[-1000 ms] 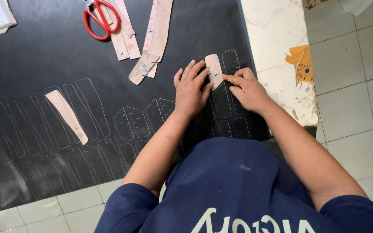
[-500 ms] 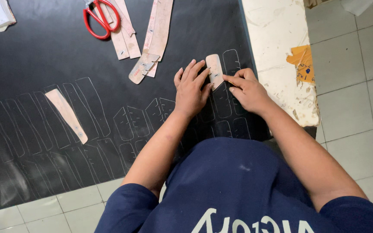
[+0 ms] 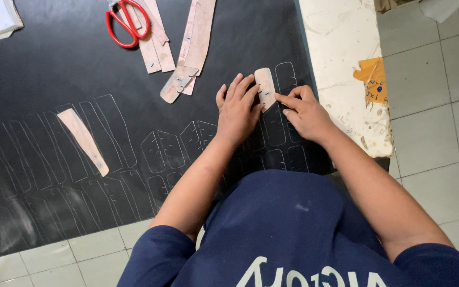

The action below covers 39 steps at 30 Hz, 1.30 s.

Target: The person places small paper pattern pieces on a dark cutting mat and traces around their edges with a small marking tool, repositioning each piece as they work. At the end they lift and smooth the mat over the table.

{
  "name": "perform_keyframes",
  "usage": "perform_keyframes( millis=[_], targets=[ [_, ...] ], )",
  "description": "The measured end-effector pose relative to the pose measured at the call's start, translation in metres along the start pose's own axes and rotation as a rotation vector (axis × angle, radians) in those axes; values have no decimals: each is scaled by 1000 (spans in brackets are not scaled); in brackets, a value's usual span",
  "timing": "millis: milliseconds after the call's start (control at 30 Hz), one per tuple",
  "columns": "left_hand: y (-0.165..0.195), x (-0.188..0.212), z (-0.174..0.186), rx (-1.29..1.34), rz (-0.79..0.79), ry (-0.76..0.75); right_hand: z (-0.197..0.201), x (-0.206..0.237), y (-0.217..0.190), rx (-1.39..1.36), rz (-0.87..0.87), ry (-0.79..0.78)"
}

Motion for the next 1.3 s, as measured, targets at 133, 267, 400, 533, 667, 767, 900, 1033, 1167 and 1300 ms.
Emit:
perform_keyframes(
  millis=[133, 267, 400, 533, 667, 767, 900, 1033, 1167, 1300],
  targets=[
    [12, 2, -9, -132, -109, -199, 3, -2, -3, -41, 28, 16],
    [43, 12, -33, -518, -205, -144, 15, -12, -22, -81, 278, 280],
    [51, 31, -54, -448, -159, 32, 24, -15, -49, -56, 255, 276],
    [42, 38, -80, -336, -111, -49, 21, -27, -68, -88, 269, 29],
    [33, 44, -100, -268, -78, -212, 14, -32, -71, 41, 295, -43],
    [32, 44, -102, -264, -76, -213, 13, -32, -69, 3, 330, -33],
    [37, 41, -93, -369, -129, -96, 14, -30, -67, 123, 408, 73],
    [41, 37, -85, -329, -38, 0, 16, -31, -65, 123, 382, 106],
    [42, 35, -82, -375, -110, 7, 14, -36, -64, 26, 378, 68],
    [42, 35, -77, -327, -77, -41, 15, -41, -65, 78, 420, 147]
  ],
)
Point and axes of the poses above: each hand's wrist, its own x-axis away from the middle knuckle, its own z-axis out of the back of the hand, y = z × x, the point moved 1 cm from there along -x, towards the middle knuckle, and after that the axes turned 5 degrees about -x, right-handed, at the moved point
